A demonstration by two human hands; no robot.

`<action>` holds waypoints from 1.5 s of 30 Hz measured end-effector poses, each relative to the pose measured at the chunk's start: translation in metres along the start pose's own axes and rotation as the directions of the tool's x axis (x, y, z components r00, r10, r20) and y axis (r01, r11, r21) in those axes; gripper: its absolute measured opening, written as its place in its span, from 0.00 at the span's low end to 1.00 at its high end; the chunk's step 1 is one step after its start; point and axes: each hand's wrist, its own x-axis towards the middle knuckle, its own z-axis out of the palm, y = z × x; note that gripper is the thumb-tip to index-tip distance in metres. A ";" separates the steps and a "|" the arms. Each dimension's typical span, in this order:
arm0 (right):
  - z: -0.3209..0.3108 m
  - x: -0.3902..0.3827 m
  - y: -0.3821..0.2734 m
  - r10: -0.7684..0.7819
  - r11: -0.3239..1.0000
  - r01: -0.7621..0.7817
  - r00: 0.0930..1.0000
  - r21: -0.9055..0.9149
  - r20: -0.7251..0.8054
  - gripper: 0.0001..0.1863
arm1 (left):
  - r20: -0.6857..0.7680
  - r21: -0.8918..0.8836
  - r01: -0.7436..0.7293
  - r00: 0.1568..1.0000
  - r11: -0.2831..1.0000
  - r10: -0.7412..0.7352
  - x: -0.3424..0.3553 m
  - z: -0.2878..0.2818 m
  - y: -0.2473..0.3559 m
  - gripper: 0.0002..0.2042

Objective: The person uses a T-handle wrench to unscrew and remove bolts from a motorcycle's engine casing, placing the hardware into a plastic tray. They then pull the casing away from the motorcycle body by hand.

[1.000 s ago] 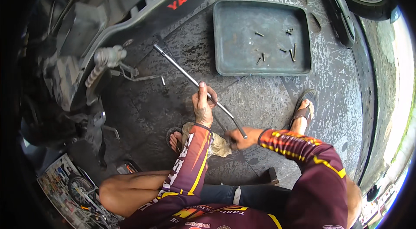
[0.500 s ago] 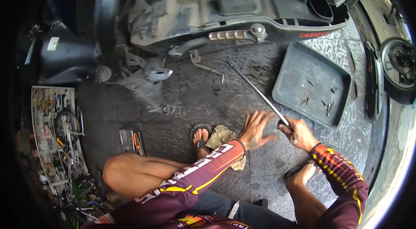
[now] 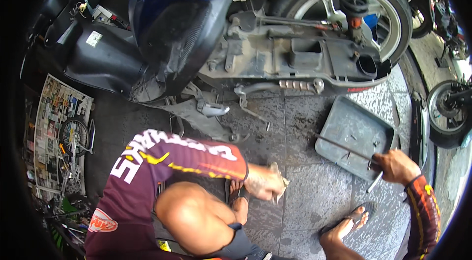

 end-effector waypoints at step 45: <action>0.150 0.021 -0.181 0.544 0.179 0.202 0.795 0.963 -0.268 0.14 | -0.198 -0.970 -0.017 0.636 0.243 -0.746 0.010 -0.006 -0.024 0.30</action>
